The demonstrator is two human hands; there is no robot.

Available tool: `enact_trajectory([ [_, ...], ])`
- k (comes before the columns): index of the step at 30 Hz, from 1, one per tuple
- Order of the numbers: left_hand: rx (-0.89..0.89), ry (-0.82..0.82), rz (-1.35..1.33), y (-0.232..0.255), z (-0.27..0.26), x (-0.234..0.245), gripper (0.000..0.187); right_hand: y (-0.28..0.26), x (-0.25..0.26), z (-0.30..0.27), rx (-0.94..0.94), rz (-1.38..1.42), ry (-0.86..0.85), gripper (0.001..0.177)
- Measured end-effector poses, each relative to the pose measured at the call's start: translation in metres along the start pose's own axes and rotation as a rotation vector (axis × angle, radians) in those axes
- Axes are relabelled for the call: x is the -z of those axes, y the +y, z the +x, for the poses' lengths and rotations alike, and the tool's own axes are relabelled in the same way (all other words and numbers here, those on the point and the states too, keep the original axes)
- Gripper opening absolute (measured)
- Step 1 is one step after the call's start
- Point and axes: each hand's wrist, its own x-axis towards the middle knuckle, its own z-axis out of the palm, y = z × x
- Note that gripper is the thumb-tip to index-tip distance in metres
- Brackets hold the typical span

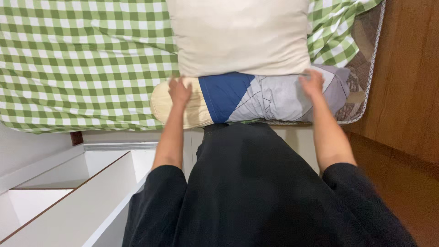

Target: The person puts a pillow into a pillowcase, places it on the bed, and pulls the sheets straight to smooth them out.

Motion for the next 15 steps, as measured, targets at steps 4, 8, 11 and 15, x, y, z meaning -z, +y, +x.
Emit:
enact_trajectory([
  [4, 0.004, -0.279, 0.190, 0.016, -0.063, -0.045, 0.055, 0.025, -0.041, -0.059, 0.064, -0.204, -0.107, 0.049],
  [8, -0.082, -0.410, 0.277, 0.030, -0.114, -0.068, 0.051, 0.034, -0.058, -0.093, 0.272, -0.279, -0.021, 0.067],
  [11, -0.126, -0.383, 0.235, 0.048, -0.147, -0.084, 0.055, 0.036, -0.063, -0.100, 0.294, -0.247, 0.021, 0.070],
  [15, -0.159, -0.272, 0.205, 0.052, -0.168, -0.095, 0.069, 0.038, -0.075, -0.104, 0.267, -0.192, 0.044, 0.070],
])
